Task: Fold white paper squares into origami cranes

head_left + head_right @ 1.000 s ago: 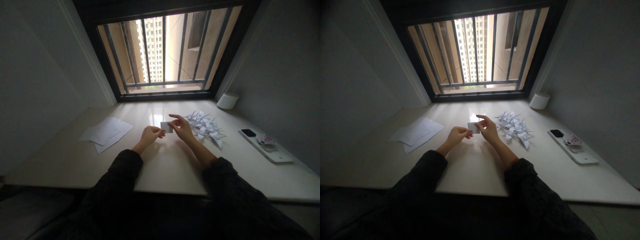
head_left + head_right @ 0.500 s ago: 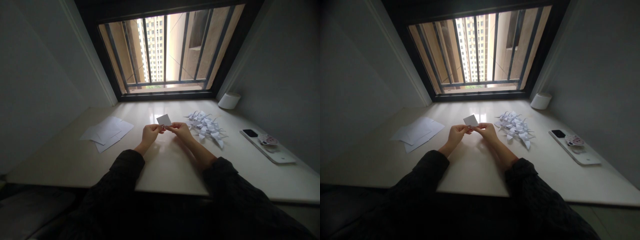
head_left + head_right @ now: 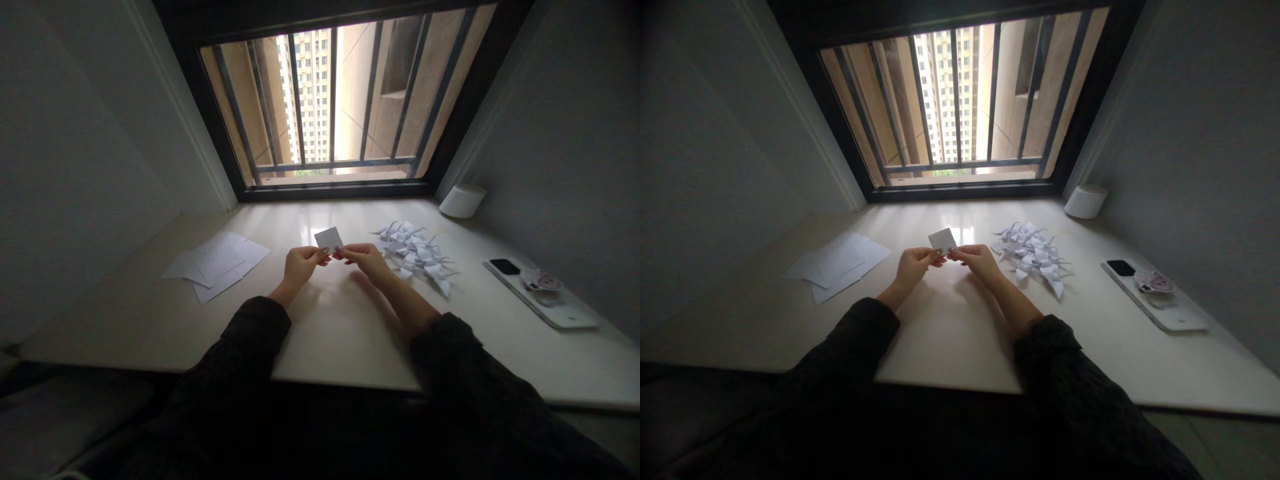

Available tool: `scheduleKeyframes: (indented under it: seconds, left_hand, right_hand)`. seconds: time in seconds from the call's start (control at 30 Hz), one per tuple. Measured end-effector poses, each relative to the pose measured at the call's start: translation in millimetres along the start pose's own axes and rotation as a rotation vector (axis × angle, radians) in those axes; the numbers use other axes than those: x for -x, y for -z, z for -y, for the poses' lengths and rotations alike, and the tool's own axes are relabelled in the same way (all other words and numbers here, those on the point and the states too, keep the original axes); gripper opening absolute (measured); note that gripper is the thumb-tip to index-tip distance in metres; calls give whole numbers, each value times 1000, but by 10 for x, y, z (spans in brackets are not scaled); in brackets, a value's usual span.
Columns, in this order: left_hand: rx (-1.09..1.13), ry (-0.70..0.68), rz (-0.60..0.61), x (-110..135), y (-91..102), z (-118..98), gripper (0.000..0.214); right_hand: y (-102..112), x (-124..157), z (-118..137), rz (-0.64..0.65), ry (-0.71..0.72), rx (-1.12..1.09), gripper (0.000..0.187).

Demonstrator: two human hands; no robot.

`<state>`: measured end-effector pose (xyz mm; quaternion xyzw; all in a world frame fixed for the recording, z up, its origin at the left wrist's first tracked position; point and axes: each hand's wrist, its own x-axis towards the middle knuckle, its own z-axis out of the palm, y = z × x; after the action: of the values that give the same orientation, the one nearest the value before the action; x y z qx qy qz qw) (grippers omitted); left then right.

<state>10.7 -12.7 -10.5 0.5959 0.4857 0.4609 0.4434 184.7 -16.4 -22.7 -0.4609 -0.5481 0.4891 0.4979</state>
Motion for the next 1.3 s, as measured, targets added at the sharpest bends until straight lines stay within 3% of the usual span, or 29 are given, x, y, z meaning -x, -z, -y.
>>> scheduleKeyframes:
  seconds: [0.13,0.23,0.47,0.63,0.73,0.9,1.07,1.3]
  left_hand:
    - [-15,15,0,-1,-1,1,26]
    - [-1,12,31,6,-19,10,29]
    - [-11,4,78,20,-35,-8,32]
    - [-11,-8,37,6,-12,-20,30]
    - [-3,3,31,-1,-3,-8,31]
    - [60,17,-47,-17,7,36,34]
    - [75,-26,-135,-39,6,64,34]
    - [70,-138,-115,-60,-32,104,23]
  right_hand:
    - [29,-16,-6,49,-23,-18,33]
    - [26,-31,-31,-26,34,63,31]
    - [1,-13,5,-208,226,473,25]
    - [4,2,39,-241,265,530,24]
    - [-7,-18,8,-250,256,470,26]
    - [-57,-29,-30,-173,135,164,37]
    - [-138,56,31,-103,138,154,33]
    - [-199,74,2,-70,130,43,31]
